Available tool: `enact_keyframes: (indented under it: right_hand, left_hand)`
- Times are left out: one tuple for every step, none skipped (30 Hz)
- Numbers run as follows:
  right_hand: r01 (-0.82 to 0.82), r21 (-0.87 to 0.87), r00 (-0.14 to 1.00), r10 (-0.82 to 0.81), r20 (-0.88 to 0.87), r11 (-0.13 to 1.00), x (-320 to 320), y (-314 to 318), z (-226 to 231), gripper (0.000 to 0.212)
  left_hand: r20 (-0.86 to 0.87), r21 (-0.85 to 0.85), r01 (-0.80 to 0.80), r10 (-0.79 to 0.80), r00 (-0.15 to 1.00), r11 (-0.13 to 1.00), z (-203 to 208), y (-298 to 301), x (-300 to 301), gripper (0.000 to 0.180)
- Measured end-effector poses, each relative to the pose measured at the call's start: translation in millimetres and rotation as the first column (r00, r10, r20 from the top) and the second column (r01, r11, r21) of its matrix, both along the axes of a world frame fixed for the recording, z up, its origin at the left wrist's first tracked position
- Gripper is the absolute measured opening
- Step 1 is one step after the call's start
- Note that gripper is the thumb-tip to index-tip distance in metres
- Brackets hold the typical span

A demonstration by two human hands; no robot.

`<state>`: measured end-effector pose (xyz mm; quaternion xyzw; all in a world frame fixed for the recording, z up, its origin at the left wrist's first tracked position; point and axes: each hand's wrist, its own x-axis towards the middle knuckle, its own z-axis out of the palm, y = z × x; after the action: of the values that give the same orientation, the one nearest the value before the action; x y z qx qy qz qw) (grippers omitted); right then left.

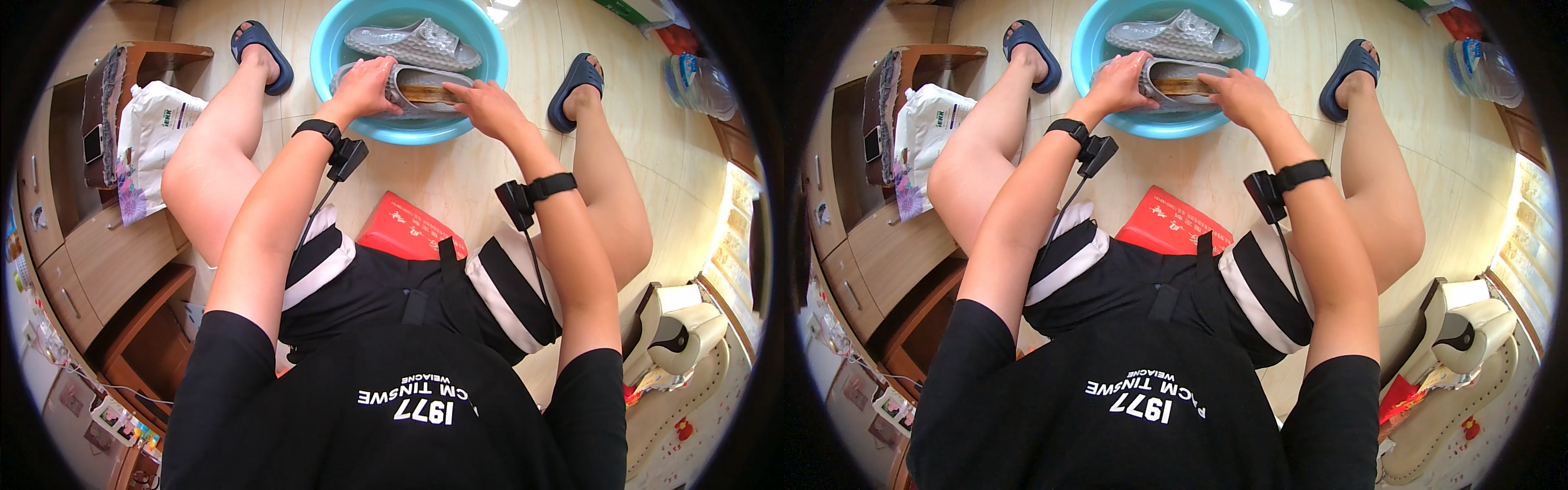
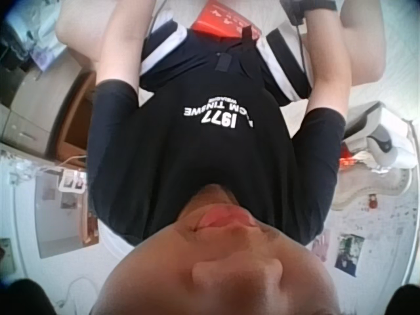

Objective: The person scrubs a pair of sandals with a brush in a basin of water, cleaning the interiors and the soles.

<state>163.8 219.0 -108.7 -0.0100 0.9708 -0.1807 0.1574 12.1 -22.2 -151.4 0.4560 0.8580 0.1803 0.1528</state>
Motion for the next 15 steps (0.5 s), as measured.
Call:
enact_keyframes:
  right_hand:
    - [0.012, -0.012, 1.000, -0.012, 0.017, 1.000, 5.2, 7.5, 3.7, 0.050]
    - [0.024, -0.003, 1.000, -0.024, 0.015, 1.000, 11.9, 15.8, 2.9, 0.050]
    - [0.037, 0.012, 0.999, -0.037, 0.024, 0.999, 17.3, 24.1, 1.9, 0.050]
    - [0.052, 0.030, 0.998, -0.053, 0.036, 0.998, 23.1, 31.6, 3.4, 0.050]
    - [0.066, 0.047, 0.996, -0.068, 0.048, 0.997, 28.6, 37.7, 4.1, 0.050]
    - [0.080, 0.036, 0.995, -0.083, 0.062, 0.996, 35.3, 42.8, 4.7, 0.050]
    - [0.087, 0.050, 0.993, -0.090, 0.070, 0.995, 37.3, 46.1, 5.8, 0.050]
    - [0.093, 0.064, 0.992, -0.098, 0.078, 0.994, 39.2, 49.7, 6.9, 0.050]
    - [0.099, 0.077, 0.991, -0.106, 0.085, 0.992, 40.1, 53.1, 7.6, 0.050]
    - [0.116, 0.095, 0.989, -0.124, 0.084, 0.989, 42.4, 57.8, 9.5, 0.049]
    - [0.133, 0.113, 0.986, -0.142, 0.082, 0.985, 43.2, 63.2, 11.5, 0.049]
    - [0.148, 0.130, 0.984, -0.160, 0.080, 0.980, 44.0, 66.1, 12.2, 0.049]
    - [0.143, 0.112, 0.985, -0.153, 0.082, 0.983, 44.0, 68.0, 12.5, 0.049]
    - [0.138, 0.094, 0.986, -0.146, 0.084, 0.986, 43.8, 69.5, 12.7, 0.048]
    - [0.132, 0.075, 0.987, -0.138, 0.085, 0.988, 43.4, 70.7, 12.8, 0.048]
  left_hand:
    - [0.004, 0.005, 0.000, 0.000, 1.000, 1.000, -0.2, 0.7, -0.1, 0.083]
    - [0.008, 0.009, 0.002, -0.002, 1.000, 1.000, 0.1, 1.9, -0.1, 0.084]
    - [0.012, 0.014, 0.004, -0.004, 1.000, 1.000, 0.4, 2.7, -0.1, 0.084]
    - [0.013, -0.010, -0.005, 0.005, 1.000, 1.000, 2.8, 4.3, 0.9, 0.083]
    - [0.013, -0.033, -0.014, 0.014, 1.000, 0.999, 5.6, 5.0, 1.3, 0.082]
    - [0.013, -0.056, -0.023, 0.023, 1.000, 0.998, 8.1, 6.3, 2.1, 0.082]
    - [-0.002, -0.041, -0.013, 0.013, 1.000, 0.999, 6.3, 4.0, -0.1, 0.082]
    - [-0.017, -0.027, -0.003, 0.003, 1.000, 1.000, 4.2, 2.2, -1.7, 0.083]
    - [-0.033, -0.013, 0.006, -0.007, 0.999, 1.000, 2.2, 0.5, -3.5, 0.084]
    - [-0.029, -0.024, -0.004, 0.003, 1.000, 1.000, 3.4, 1.8, -2.2, 0.084]
    - [-0.026, -0.036, -0.014, 0.013, 1.000, 0.999, 4.8, 2.8, -1.3, 0.085]
    - [-0.023, -0.048, -0.025, 0.024, 0.999, 0.999, 6.2, 3.7, -0.1, 0.085]
    - [-0.026, -0.049, -0.020, 0.018, 0.999, 0.999, 6.2, 4.0, -0.6, 0.086]
    - [-0.030, -0.051, -0.015, 0.013, 0.999, 0.999, 6.3, 3.6, -1.2, 0.086]
    - [-0.033, -0.052, -0.011, 0.009, 0.999, 0.999, 6.4, 3.4, -1.6, 0.087]
